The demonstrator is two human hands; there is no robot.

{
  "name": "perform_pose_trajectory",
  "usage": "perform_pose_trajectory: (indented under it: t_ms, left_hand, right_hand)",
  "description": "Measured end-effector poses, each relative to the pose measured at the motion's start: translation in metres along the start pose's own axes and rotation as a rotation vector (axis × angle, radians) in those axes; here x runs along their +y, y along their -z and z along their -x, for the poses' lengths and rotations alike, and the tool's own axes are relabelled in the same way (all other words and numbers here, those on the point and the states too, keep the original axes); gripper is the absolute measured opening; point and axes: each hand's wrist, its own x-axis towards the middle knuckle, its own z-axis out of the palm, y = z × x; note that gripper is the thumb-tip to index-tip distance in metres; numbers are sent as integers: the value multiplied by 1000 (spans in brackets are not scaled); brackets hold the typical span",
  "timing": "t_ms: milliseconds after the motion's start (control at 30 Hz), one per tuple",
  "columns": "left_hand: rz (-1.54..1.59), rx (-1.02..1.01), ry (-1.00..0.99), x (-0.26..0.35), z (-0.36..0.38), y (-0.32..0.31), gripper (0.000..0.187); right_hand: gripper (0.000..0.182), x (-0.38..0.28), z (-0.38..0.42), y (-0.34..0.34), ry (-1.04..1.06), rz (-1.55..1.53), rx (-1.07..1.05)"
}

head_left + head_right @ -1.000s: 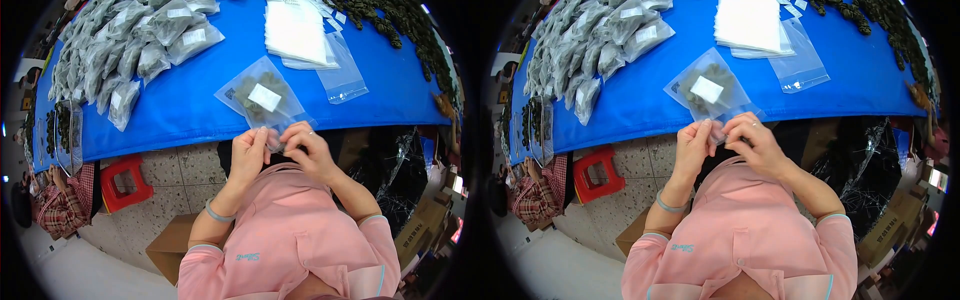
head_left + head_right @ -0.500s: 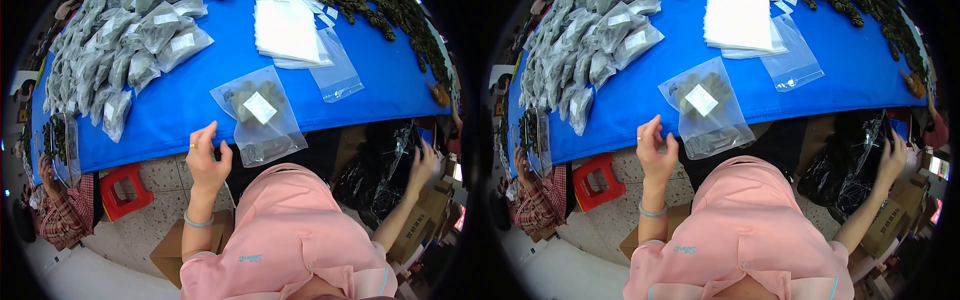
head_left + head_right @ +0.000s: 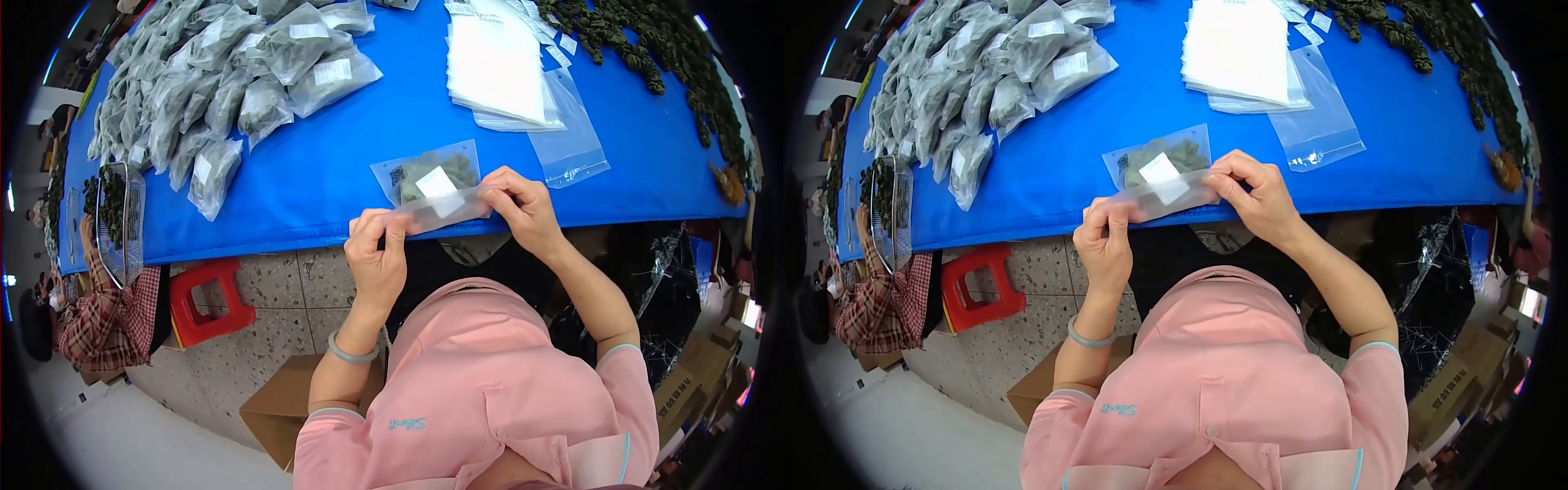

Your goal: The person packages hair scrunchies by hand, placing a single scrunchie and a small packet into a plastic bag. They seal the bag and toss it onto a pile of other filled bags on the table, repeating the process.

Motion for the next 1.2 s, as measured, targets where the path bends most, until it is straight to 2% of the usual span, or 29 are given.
perform_pose_trajectory:
  t_ms: [33,167,200,367,500,633,700,767,833,867,1000,1033,1067,1100,1167,1200]
  left_hand:
    - [1,0,1,2,0,-1,7]
    - [203,115,297,7,1,-5,24]
    - [203,115,298,8,1,-7,24]
    - [90,224,279,8,1,-15,20]
    - [-242,231,-41,-4,6,-15,19]
    - [-325,254,-95,-9,6,-17,20]
    - [-353,259,-113,-11,6,-17,21]
    - [-556,181,-96,-12,8,-17,13]
    - [-757,100,-81,-12,9,-17,9]
    - [-757,101,-83,-11,8,-18,9]
    - [-554,370,-230,5,-7,-21,33]
    - [-544,364,-245,12,-10,-25,33]
    - [-600,264,-235,23,-11,-34,39]
    - [-652,162,-227,34,-9,-44,45]
    - [-761,-37,-218,52,-5,-57,56]
    - [-748,-40,-242,53,-4,-59,56]
  right_hand:
    - [6,-2,0,-3,-1,0,-1]
    - [14,-11,0,-14,-34,-6,216]
    - [14,-11,0,-16,-35,-6,216]
    - [13,-5,1,-21,50,113,316]
    - [14,2,2,-22,246,243,390]
    - [10,4,2,-23,244,279,398]
    - [9,3,2,-25,241,290,402]
    - [4,-6,0,-27,95,516,382]
    - [9,-12,-1,-29,-53,740,360]
    - [9,-12,-2,-28,-52,740,362]
    - [29,-10,-6,-20,720,839,422]
    - [36,-11,-2,-23,645,849,327]
    - [42,-11,5,-30,567,860,237]
    - [42,-9,9,-34,563,878,260]
    - [46,-5,11,-35,430,602,122]
    - [41,-5,10,-22,405,485,49]
